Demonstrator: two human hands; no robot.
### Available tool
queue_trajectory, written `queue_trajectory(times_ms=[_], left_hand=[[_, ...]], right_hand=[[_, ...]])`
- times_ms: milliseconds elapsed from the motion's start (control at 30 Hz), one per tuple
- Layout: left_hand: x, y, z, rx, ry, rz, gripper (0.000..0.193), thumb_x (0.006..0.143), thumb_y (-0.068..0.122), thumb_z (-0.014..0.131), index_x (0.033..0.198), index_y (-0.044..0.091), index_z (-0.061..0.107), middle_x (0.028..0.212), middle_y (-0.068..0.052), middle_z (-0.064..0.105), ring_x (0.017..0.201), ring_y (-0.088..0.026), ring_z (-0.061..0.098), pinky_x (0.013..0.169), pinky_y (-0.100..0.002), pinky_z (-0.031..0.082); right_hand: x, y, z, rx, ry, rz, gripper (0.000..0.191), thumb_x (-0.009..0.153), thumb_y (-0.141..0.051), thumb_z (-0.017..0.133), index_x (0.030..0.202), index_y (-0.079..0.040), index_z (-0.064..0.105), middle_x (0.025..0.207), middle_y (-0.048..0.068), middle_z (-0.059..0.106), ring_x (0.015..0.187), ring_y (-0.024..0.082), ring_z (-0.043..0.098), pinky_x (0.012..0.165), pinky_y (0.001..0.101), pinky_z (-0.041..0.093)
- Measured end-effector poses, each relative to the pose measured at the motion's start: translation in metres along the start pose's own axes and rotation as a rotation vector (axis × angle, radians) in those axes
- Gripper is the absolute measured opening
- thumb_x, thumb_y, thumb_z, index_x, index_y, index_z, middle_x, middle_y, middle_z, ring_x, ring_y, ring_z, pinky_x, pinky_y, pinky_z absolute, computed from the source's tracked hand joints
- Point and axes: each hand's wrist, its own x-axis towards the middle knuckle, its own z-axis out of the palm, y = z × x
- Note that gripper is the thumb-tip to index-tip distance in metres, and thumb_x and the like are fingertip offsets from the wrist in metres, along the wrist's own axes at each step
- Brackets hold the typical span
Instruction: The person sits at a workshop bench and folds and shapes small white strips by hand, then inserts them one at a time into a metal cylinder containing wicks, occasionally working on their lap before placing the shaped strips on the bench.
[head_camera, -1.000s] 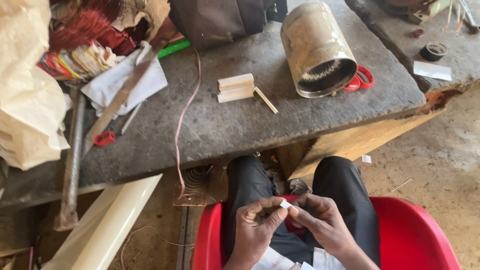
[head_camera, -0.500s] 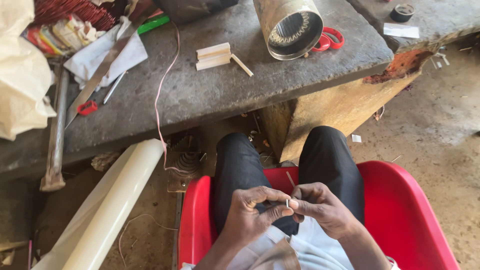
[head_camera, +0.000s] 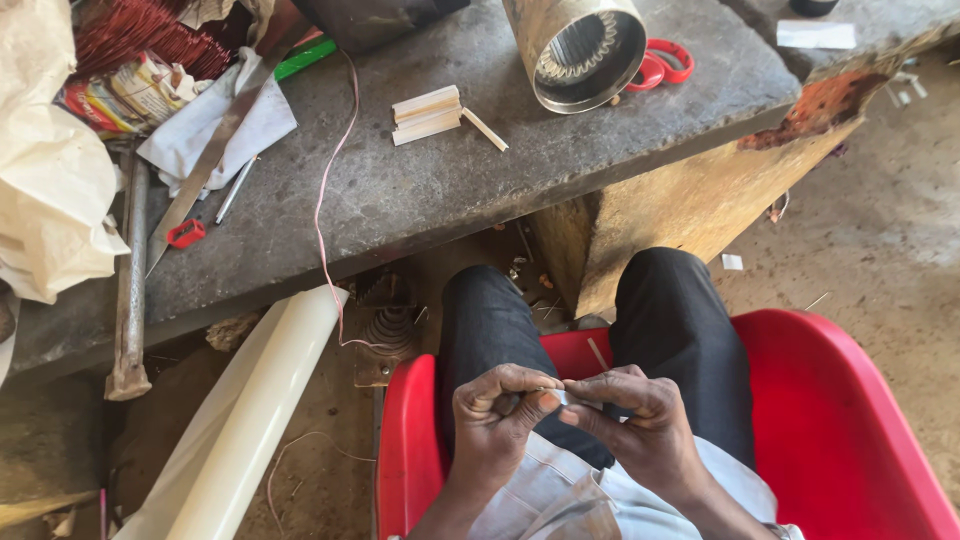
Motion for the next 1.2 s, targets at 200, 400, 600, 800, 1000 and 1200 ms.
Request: queue_trajectory(times_ms=[200, 400, 600, 800, 1000, 1200], left_hand=[[0.004, -0.005, 0.006, 0.046, 0.076, 0.016, 0.014, 0.095, 0.008, 0.078, 0.099, -0.001, 0.068, 0.092, -0.009, 0.075, 0.086, -0.009, 0.072, 0.081, -0.024, 0.06], [0.027, 0.018, 0.004, 0.122, 0.079, -0.009, 0.019, 0.094, 0.013, 0.077, 0.103, -0.002, 0.068, 0.096, -0.007, 0.075, 0.083, -0.006, 0.067, 0.074, -0.02, 0.054], [0.069, 0.025, 0.014, -0.001, -0.069, 0.041, 0.018, 0.095, 0.009, 0.077, 0.108, -0.002, 0.069, 0.104, -0.01, 0.075, 0.093, -0.01, 0.072, 0.085, -0.024, 0.059], [0.084, 0.018, 0.043, -0.158, 0.121, 0.132, 0.012, 0.097, 0.006, 0.074, 0.103, -0.001, 0.066, 0.1, -0.01, 0.073, 0.087, -0.011, 0.07, 0.083, -0.026, 0.059], [0.084, 0.008, 0.044, -0.211, 0.209, 0.07, 0.013, 0.098, 0.008, 0.073, 0.099, 0.003, 0.061, 0.093, -0.009, 0.071, 0.081, -0.011, 0.068, 0.078, -0.027, 0.059], [0.087, 0.004, 0.033, -0.265, 0.11, 0.004, 0.012, 0.096, 0.008, 0.075, 0.101, 0.004, 0.065, 0.097, -0.009, 0.072, 0.093, -0.013, 0.069, 0.086, -0.026, 0.055]], right_hand=[[0.006, 0.002, 0.009, -0.076, 0.045, -0.075, 0.021, 0.076, -0.017, 0.089, 0.094, -0.009, 0.081, 0.074, 0.0, 0.078, 0.065, 0.011, 0.068, 0.076, 0.0291, 0.05], [0.031, -0.006, -0.002, -0.212, 0.043, -0.222, 0.029, 0.071, -0.02, 0.089, 0.096, -0.009, 0.078, 0.082, 0.001, 0.079, 0.067, 0.012, 0.07, 0.076, 0.0282, 0.049], [0.062, -0.016, -0.014, -0.162, 0.096, -0.255, 0.026, 0.076, -0.014, 0.087, 0.098, -0.006, 0.077, 0.085, 0.004, 0.079, 0.071, 0.012, 0.072, 0.077, 0.0277, 0.05], [0.082, -0.029, -0.011, -0.188, 0.21, -0.346, 0.018, 0.083, -0.011, 0.083, 0.098, -0.005, 0.075, 0.083, 0.005, 0.076, 0.068, 0.014, 0.069, 0.077, 0.0282, 0.049], [0.086, -0.019, -0.009, -0.437, 0.251, -0.438, 0.016, 0.082, -0.018, 0.084, 0.082, -0.008, 0.071, 0.062, 0.002, 0.062, 0.055, 0.018, 0.058, 0.073, 0.033, 0.047], [0.079, 0.001, -0.016, -0.46, 0.232, -0.332, 0.035, 0.073, -0.033, 0.089, 0.068, -0.01, 0.063, 0.055, 0.002, 0.058, 0.052, 0.016, 0.057, 0.073, 0.0331, 0.051]])
